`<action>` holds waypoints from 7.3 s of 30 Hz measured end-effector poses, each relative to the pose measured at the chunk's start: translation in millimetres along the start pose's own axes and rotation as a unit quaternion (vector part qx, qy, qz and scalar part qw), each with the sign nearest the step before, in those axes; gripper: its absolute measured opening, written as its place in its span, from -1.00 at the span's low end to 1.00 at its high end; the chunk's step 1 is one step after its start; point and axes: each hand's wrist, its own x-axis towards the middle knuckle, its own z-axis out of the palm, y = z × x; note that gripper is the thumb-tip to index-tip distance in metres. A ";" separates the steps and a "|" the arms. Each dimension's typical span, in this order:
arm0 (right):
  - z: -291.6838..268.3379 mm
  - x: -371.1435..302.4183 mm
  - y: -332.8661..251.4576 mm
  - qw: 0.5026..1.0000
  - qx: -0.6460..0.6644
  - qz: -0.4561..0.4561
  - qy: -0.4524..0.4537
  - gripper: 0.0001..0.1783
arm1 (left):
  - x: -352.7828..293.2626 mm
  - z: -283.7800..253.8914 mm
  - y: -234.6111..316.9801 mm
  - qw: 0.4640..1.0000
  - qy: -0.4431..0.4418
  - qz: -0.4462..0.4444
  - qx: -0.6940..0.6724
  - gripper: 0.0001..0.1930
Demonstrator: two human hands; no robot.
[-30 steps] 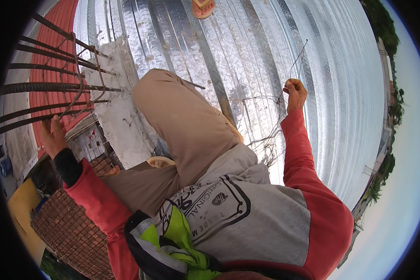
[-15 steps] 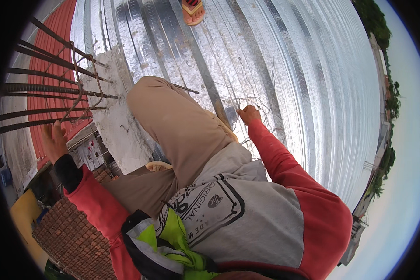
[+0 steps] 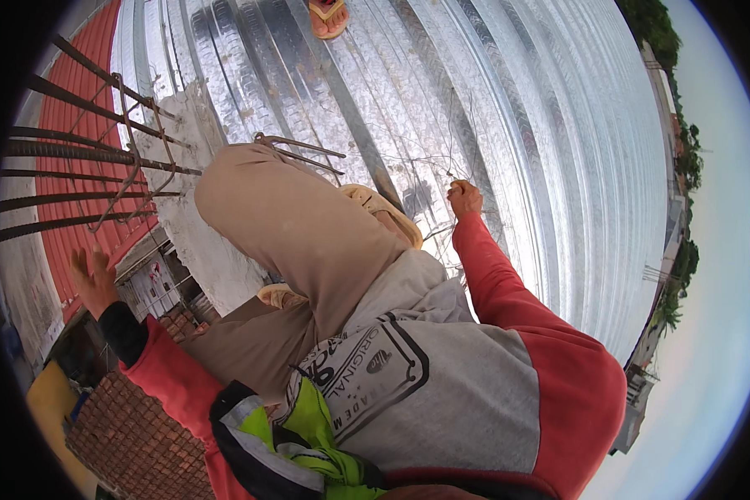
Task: The person secures a metal rebar cage to a corrugated metal roof using wire and a hammer. They wrap wire around the rebar and roof surface, then hammer it to fasten the structure in place.
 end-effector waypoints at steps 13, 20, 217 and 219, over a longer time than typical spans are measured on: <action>-52.2 108.7 29.4 0.954 0.182 0.223 -0.081 -0.64 | -16.6 9.0 39.8 0.998 -0.041 0.014 0.036 -0.26; -263.9 71.6 -87.0 0.881 0.326 -0.012 0.342 -0.83 | -20.0 11.6 46.1 0.998 -0.025 -0.005 0.054 -0.29; 138.9 -334.9 -576.7 0.734 0.028 -0.662 -0.149 -0.63 | 12.0 56.0 -12.1 0.989 0.054 0.038 0.129 -0.71; 148.2 -325.5 -570.0 0.755 0.062 -0.634 -0.157 -0.63 | 8.4 62.1 1.0 0.982 0.071 0.031 0.171 -0.71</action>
